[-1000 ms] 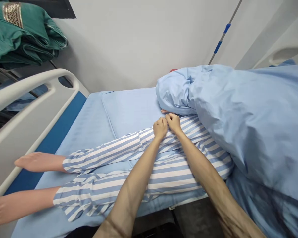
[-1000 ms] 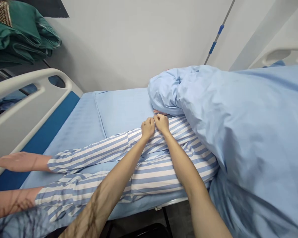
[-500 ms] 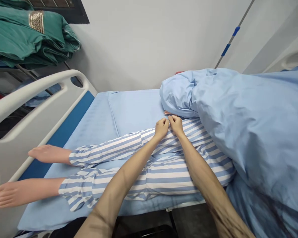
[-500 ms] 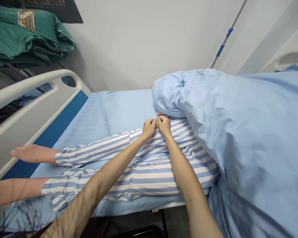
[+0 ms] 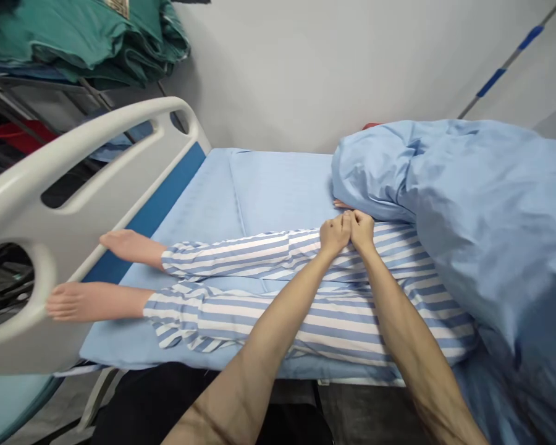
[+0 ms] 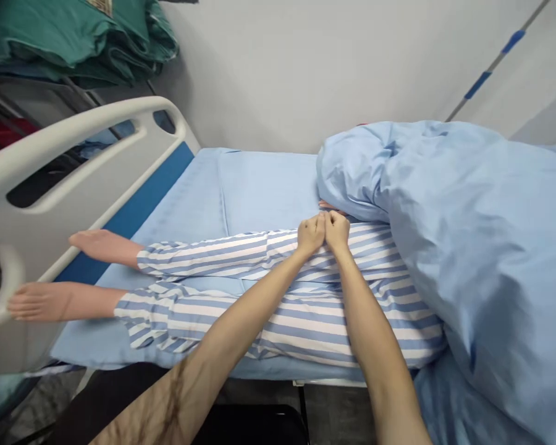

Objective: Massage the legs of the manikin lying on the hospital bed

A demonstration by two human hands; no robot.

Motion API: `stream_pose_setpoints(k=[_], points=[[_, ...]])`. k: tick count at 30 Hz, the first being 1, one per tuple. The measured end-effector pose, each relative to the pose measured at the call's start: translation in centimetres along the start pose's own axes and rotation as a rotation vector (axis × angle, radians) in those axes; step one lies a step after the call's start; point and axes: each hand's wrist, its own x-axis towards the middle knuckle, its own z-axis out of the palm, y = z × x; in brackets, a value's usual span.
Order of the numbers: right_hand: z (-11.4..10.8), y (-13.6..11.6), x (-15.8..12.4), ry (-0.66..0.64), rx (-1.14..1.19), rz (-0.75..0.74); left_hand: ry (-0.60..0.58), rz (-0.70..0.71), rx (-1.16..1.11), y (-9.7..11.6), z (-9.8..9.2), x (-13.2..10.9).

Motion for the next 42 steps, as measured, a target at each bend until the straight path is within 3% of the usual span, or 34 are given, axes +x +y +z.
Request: stream_pose_setpoints(k=[5, 8, 11, 15, 20, 23, 25, 28, 30, 32, 34, 37, 42], points=[[-3.5, -2.2, 0.2, 0.210, -0.333, -0.267, 0.000, -0.040, -0.001, 0.1, 0.0, -0.3], [-5.2, -1.4, 1.2, 0.379, -0.364, -0.298, -0.001, -0.048, -0.002, 0.0, 0.0, -0.4], [-5.2, 1.2, 2.2, 0.438, -0.248, -0.186, -0.022, -0.056, -0.014, -0.1, 0.0, -0.3], [-3.7, 4.3, 2.4, 0.353, 0.016, 0.132, -0.047, -0.050, -0.053, -0.1, -0.2, -0.5], [-2.5, 4.8, 1.5, 0.275, -0.323, 0.094, -0.081, 0.036, -0.011, -2.0, -1.7, -0.8], [-2.4, 4.6, 1.3, 0.290, -0.410, 0.100, -0.124, 0.029, 0.032, -5.6, -4.4, -0.5], [-2.4, 4.7, 1.3, 0.290, -0.451, 0.107, -0.127, -0.026, 0.095, -8.8, -7.5, -0.5], [-2.4, 4.9, 1.3, 0.277, -0.470, 0.116, -0.190, -0.077, 0.253, -14.0, -14.6, -1.4], [-2.4, 5.0, 1.4, 0.274, -0.471, 0.120, -0.223, -0.220, 0.429, -17.3, -20.2, -2.7], [-2.4, 5.1, 1.4, 0.261, -0.476, 0.127, -0.187, -0.314, 0.501, -20.0, -25.5, -4.2], [-2.4, 5.1, 1.6, 0.234, -0.496, 0.146, -0.143, -0.380, 0.560, -21.9, -29.0, -5.6], [-2.2, 4.8, 1.6, 0.161, -0.574, 0.214, -0.111, -0.411, 0.585, -23.1, -30.0, -6.7], [-1.8, 2.0, 0.6, 0.100, -0.712, 0.251, -0.010, -0.423, 0.625, -23.1, -26.9, -6.8]])
